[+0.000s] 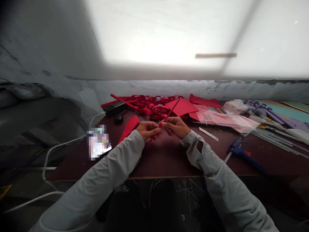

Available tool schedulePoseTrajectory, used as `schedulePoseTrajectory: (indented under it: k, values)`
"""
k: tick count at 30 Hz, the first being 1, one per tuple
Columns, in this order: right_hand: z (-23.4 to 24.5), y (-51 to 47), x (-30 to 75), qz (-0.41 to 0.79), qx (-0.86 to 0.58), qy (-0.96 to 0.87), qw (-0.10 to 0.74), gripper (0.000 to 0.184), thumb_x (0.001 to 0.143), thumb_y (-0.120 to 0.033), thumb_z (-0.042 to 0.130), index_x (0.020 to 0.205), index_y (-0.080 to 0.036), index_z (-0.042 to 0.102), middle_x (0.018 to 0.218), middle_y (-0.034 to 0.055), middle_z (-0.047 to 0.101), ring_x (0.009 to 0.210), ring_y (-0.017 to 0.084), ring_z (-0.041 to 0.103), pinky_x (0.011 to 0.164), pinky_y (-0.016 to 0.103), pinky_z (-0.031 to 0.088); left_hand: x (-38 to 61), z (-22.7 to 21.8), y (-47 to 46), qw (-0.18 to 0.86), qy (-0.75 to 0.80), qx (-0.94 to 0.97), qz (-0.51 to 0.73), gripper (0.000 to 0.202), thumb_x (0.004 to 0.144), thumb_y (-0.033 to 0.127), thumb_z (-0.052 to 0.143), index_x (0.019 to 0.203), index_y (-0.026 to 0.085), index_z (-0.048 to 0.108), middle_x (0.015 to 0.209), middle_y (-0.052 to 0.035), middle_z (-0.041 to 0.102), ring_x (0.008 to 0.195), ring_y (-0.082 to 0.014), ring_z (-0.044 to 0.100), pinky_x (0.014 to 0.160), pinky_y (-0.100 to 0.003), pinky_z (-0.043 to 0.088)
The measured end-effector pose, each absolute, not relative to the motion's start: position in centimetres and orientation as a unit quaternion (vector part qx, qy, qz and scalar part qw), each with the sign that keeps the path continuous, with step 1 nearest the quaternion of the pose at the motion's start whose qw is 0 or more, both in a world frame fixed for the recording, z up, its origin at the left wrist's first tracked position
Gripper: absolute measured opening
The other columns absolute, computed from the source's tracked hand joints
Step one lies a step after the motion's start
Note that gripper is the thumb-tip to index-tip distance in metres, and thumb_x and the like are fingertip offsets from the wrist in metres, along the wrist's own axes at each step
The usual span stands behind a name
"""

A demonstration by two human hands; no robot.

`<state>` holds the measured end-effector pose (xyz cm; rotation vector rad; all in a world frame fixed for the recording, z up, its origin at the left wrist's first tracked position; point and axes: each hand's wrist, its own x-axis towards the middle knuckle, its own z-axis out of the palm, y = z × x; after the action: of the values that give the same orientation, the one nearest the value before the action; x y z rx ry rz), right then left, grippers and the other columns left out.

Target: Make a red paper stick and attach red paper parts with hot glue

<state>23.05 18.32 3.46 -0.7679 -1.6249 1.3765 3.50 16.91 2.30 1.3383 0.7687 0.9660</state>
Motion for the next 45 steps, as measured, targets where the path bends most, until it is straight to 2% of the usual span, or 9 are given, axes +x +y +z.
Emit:
schedulePoseTrajectory:
  k: [7, 13, 16, 19, 21, 25, 35, 40, 45]
  values:
    - [3.6, 18.7, 23.4, 0.468, -0.389, -0.66, 0.439, 0.045, 0.072, -0.057, 0.078, 0.09, -0.016, 0.07, 0.048, -0.0069, 0.048, 0.038, 0.009, 0.039, 0.036, 0.026, 0.035, 3.6, 2.1, 17.5, 0.541, 0.362, 0.612, 0.45, 0.039, 0.06, 0.039, 0.091, 0.071, 0.012, 0.065, 0.055, 0.0004, 0.063, 0.044, -0.0073, 0.054, 0.041, -0.018, 0.041]
    - [3.7, 16.1, 24.3, 0.262, -0.503, -0.653, 0.502, 0.051, 0.07, -0.053, 0.083, 0.049, -0.021, 0.048, 0.047, -0.0026, 0.043, 0.05, 0.012, 0.039, 0.051, 0.03, 0.035, 3.3, 1.2, 18.0, 0.484, 0.402, 0.632, 0.452, 0.024, 0.063, 0.026, 0.084, 0.064, 0.013, 0.064, 0.049, 0.0023, 0.058, 0.044, -0.0073, 0.051, 0.046, -0.019, 0.04]
    - [3.7, 13.7, 23.7, 0.047, -0.51, -0.714, 0.477, 0.033, 0.08, -0.047, 0.077, 0.065, -0.021, 0.065, 0.072, 0.0058, 0.064, 0.079, 0.022, 0.055, 0.082, 0.04, 0.041, 3.3, 1.0, 18.0, 0.466, 0.41, 0.651, 0.438, 0.02, 0.064, 0.025, 0.081, 0.064, 0.014, 0.065, 0.05, 0.0013, 0.06, 0.045, -0.0083, 0.052, 0.046, -0.02, 0.039]
    - [3.4, 12.8, 22.9, -0.152, -0.474, -0.795, 0.348, 0.015, 0.091, -0.039, 0.068, 0.1, -0.029, 0.075, 0.112, 0.0065, 0.072, 0.111, 0.03, 0.054, 0.105, 0.053, 0.023, 3.4, 1.1, 17.9, 0.439, 0.403, 0.682, 0.424, 0.018, 0.063, 0.023, 0.081, 0.062, 0.013, 0.066, 0.055, 0.0, 0.063, 0.05, -0.0088, 0.054, 0.05, -0.02, 0.04]
    - [3.1, 13.0, 22.6, -0.144, -0.456, -0.829, 0.291, 0.014, 0.096, -0.034, 0.063, 0.102, -0.031, 0.075, 0.108, 0.0031, 0.074, 0.107, 0.026, 0.057, 0.109, 0.053, 0.016, 3.5, 1.3, 17.8, 0.411, 0.397, 0.707, 0.417, 0.017, 0.062, 0.021, 0.081, 0.059, 0.014, 0.066, 0.057, 0.0003, 0.064, 0.053, -0.0088, 0.054, 0.054, -0.02, 0.04]
    - [2.3, 13.6, 22.7, -0.05, -0.461, -0.85, 0.249, 0.016, 0.098, -0.032, 0.059, 0.1, -0.028, 0.074, 0.095, 0.0014, 0.076, 0.094, 0.02, 0.06, 0.107, 0.049, 0.016, 3.5, 1.3, 17.8, 0.351, 0.395, 0.75, 0.399, 0.014, 0.059, 0.017, 0.082, 0.055, 0.015, 0.068, 0.052, 0.0028, 0.06, 0.055, -0.0089, 0.051, 0.055, -0.02, 0.038]
    - [1.7, 13.6, 23.5, -0.013, -0.481, -0.848, 0.223, 0.012, 0.091, -0.03, 0.063, 0.091, -0.026, 0.074, 0.092, 0.0022, 0.076, 0.093, 0.021, 0.06, 0.101, 0.047, 0.019, 3.6, 0.4, 18.7, 0.316, 0.391, 0.794, 0.341, 0.007, 0.06, 0.012, 0.078, 0.063, 0.018, 0.077, 0.051, 0.0014, 0.064, 0.05, -0.0108, 0.056, 0.054, -0.021, 0.044]
    - [1.7, 13.6, 23.6, -0.004, -0.485, -0.845, 0.224, 0.018, 0.094, -0.036, 0.061, 0.088, -0.026, 0.075, 0.088, 0.0013, 0.076, 0.089, 0.019, 0.06, 0.099, 0.045, 0.021, 3.0, 0.5, 18.6, 0.313, 0.387, 0.801, 0.333, 0.006, 0.068, 0.019, 0.077, 0.072, 0.017, 0.08, 0.061, -0.0021, 0.071, 0.056, -0.0119, 0.061, 0.056, -0.02, 0.047]
    - [1.7, 13.6, 23.5, -0.004, -0.5, -0.841, 0.208, 0.018, 0.094, -0.035, 0.061, 0.087, -0.024, 0.074, 0.088, 0.0016, 0.075, 0.09, 0.02, 0.06, 0.096, 0.044, 0.023, 2.9, 0.4, 18.9, 0.311, 0.39, 0.807, 0.317, 0.009, 0.062, 0.014, 0.078, 0.07, 0.018, 0.08, 0.058, -0.0006, 0.07, 0.054, -0.0117, 0.061, 0.057, -0.02, 0.047]
